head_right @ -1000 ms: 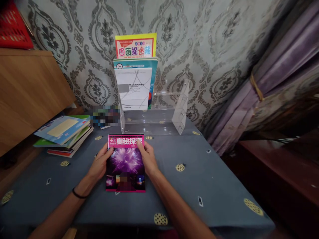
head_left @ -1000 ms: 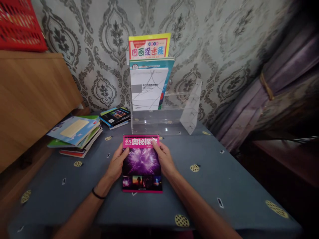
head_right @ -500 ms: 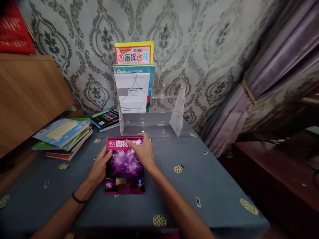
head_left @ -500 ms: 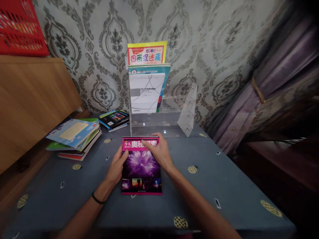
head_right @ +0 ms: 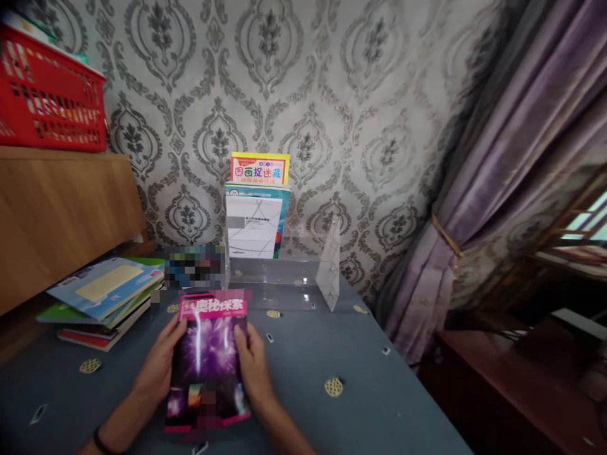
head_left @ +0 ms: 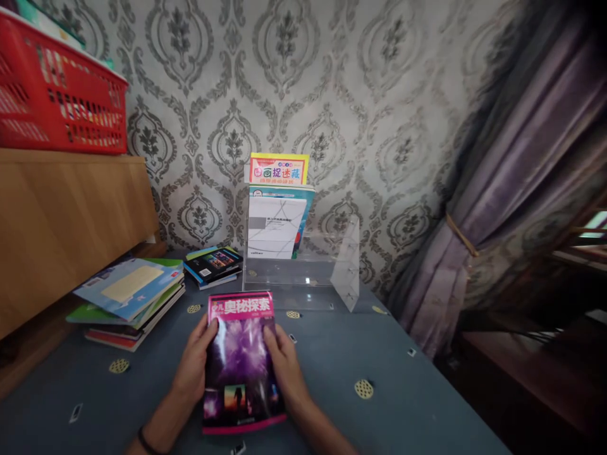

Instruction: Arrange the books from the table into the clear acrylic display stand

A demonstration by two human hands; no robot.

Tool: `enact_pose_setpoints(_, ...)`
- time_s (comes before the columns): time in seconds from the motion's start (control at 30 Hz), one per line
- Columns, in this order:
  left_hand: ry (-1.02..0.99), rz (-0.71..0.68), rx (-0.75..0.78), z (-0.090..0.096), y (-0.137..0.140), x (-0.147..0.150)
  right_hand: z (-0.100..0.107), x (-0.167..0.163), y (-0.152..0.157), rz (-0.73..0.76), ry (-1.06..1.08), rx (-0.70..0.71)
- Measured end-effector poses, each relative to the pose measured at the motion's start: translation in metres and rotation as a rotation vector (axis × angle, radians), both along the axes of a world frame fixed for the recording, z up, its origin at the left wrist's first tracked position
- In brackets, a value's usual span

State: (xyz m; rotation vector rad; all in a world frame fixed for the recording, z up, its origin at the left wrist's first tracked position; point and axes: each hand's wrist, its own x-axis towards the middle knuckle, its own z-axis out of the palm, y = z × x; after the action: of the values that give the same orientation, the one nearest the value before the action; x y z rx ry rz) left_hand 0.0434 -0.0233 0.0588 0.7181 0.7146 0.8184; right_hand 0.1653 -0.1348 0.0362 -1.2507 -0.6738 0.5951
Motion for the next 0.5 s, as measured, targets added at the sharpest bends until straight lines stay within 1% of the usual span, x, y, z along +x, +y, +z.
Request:
enact_pose_setpoints(0.07,0.005,0.079,-0.005,0.002,0.009,-0.003,-0.009,-0.011,0.001,0.031,-0.05,-0.016)
enact_pose_setpoints(0.13,-0.012,0.117,0.012,0.002,0.016,-0.005,-0.015,-0.017,0.001,0.02,-0.092,-0.029)
enact_pose_setpoints(0.23,-0.047,0.108,0.06,-0.006,0.023,-0.007,-0.018,-0.018,0.001,-0.028,-0.123,-0.038)
enact_pose_setpoints(0.37,0.019,0.149,0.126,-0.02,0.03,-0.007,-0.019,-0.016,0.0,-0.038,-0.138,-0.043)
enact_pose_setpoints(0.43,0.049,0.159,0.141,-0.023,0.032,-0.006,-0.02,-0.015,0.0,-0.029,-0.141,-0.054)
enact_pose_setpoints(0.5,0.043,0.135,0.143,-0.021,0.031,-0.005,-0.021,-0.015,-0.001,-0.015,-0.148,-0.052)
